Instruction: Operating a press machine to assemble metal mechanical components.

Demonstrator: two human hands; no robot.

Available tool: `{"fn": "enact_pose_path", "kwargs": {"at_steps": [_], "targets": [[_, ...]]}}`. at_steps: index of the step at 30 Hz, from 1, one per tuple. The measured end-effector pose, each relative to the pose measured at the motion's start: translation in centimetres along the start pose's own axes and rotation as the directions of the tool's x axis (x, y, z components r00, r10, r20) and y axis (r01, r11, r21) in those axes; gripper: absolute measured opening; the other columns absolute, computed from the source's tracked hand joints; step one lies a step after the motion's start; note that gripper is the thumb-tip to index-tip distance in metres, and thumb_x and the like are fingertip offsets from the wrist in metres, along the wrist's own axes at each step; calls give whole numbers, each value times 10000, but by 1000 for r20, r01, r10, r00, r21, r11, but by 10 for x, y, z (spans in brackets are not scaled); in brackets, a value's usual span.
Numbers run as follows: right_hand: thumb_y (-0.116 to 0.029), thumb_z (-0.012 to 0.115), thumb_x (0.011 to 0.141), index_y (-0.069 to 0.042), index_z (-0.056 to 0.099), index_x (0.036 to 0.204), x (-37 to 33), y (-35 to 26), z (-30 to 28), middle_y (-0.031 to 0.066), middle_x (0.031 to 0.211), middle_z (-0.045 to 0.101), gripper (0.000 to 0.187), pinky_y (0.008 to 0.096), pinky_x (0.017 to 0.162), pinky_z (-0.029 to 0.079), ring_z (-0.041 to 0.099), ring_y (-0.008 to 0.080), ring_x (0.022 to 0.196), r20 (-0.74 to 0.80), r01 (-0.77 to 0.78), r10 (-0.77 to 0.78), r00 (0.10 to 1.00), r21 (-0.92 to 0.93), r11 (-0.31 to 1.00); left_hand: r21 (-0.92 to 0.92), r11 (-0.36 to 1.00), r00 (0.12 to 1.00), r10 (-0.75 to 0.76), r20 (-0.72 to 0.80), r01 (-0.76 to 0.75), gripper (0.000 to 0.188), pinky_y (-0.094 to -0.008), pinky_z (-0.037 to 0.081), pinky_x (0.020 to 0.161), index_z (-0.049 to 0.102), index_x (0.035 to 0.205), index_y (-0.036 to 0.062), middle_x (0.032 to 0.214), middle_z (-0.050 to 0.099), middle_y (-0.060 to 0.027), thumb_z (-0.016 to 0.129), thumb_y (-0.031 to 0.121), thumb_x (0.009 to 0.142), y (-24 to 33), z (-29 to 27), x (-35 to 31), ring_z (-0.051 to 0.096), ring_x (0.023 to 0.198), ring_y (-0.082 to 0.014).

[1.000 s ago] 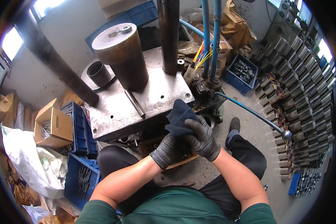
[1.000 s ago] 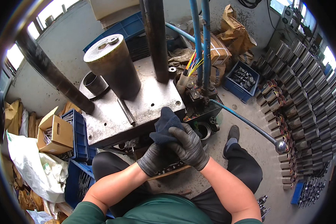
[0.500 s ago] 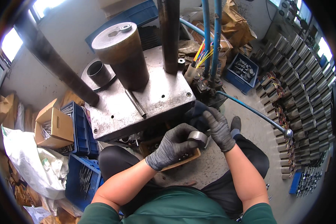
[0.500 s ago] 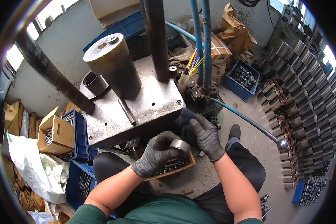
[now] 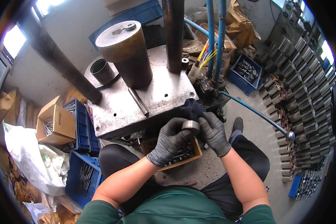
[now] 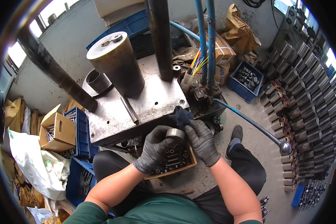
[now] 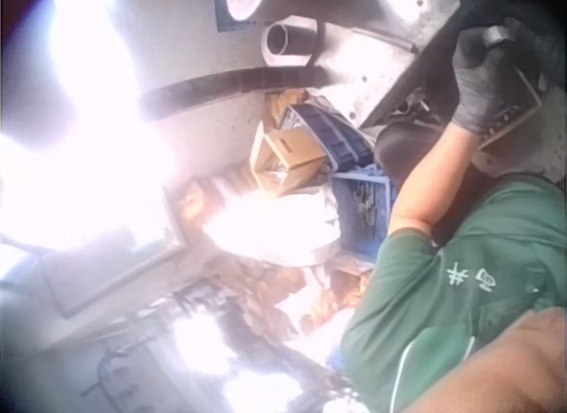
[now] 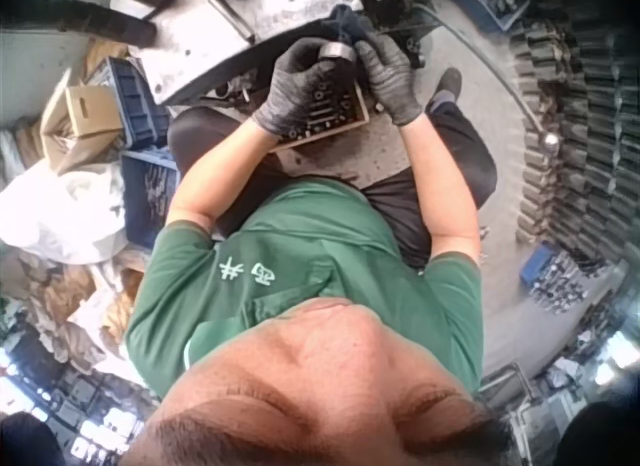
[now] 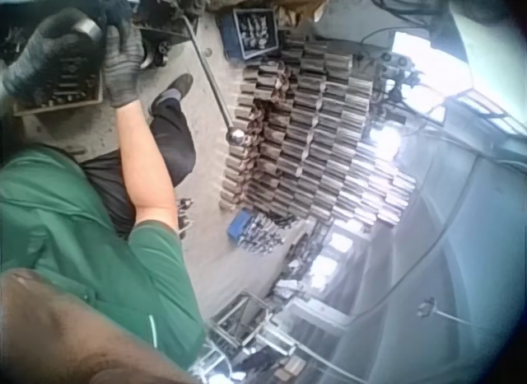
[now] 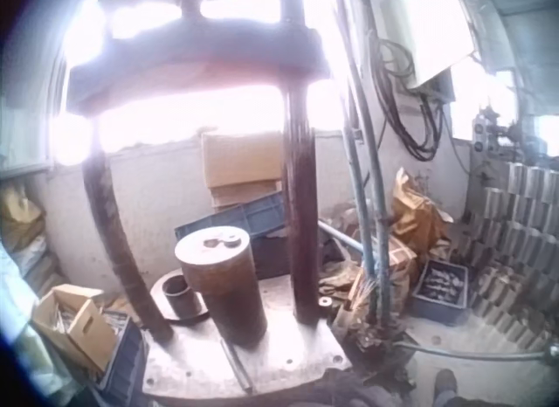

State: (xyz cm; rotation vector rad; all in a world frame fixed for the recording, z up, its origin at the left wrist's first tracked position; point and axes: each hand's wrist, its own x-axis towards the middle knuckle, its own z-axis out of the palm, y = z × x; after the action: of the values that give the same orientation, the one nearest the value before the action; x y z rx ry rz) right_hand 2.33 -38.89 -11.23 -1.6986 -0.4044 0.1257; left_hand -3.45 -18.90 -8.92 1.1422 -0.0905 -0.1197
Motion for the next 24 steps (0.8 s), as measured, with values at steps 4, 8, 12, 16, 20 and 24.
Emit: {"fn": "enact_pose_path", "kwargs": {"at_steps": [4,8,12,16,20,24], "targets": [[-320,619,1092,-32,697,1272,0,2,3,30,1134,715,349,339,932,535,650,152,1029,10,-234,255,967,437,869,-69,996,998,63,-11,-63,403,-347,569,978,646,1221,25,1117,718,-60,841,225,931,22,-1,3,672,1043,-149],[-280,631,1078,-33,695,1296,-6,-26,-6,41,1219,717,335,337,964,538,666,156,1063,155,-342,307,939,507,791,416,865,956,291,37,-279,364,-367,537,1016,662,1228,46,1203,654,-89,811,87,899,4,-11,11,649,1171,-235],[-245,643,1058,-11,661,1345,-4,-39,6,61,1234,716,370,344,1023,535,670,161,1127,261,-414,330,907,689,595,723,542,889,395,231,-429,460,-357,562,1003,673,1277,110,1224,639,-117,815,-11,857,2,-9,14,662,1159,-250],[-205,644,1053,3,644,1354,-3,-31,5,77,1228,714,366,342,1008,554,682,168,1113,137,-314,295,946,620,719,550,807,957,287,-48,-214,463,-333,570,961,627,1310,52,1181,668,-94,784,-2,877,-5,0,11,674,1100,-203],[-159,645,1055,5,656,1324,-5,-38,8,82,1205,713,315,318,950,576,693,154,1048,-19,-193,222,975,426,884,-90,947,951,-307,15,307,474,-290,570,884,588,1330,8,1117,682,-65,785,162,927,0,-19,13,661,1007,-133],[-142,651,1064,7,662,1280,-13,-14,5,69,1151,707,262,293,895,561,671,121,1003,18,10,-12,1000,107,994,34,983,983,-183,-13,183,388,-259,543,867,610,1241,18,1081,660,-40,772,234,961,-12,-9,12,611,978,-86]]}}
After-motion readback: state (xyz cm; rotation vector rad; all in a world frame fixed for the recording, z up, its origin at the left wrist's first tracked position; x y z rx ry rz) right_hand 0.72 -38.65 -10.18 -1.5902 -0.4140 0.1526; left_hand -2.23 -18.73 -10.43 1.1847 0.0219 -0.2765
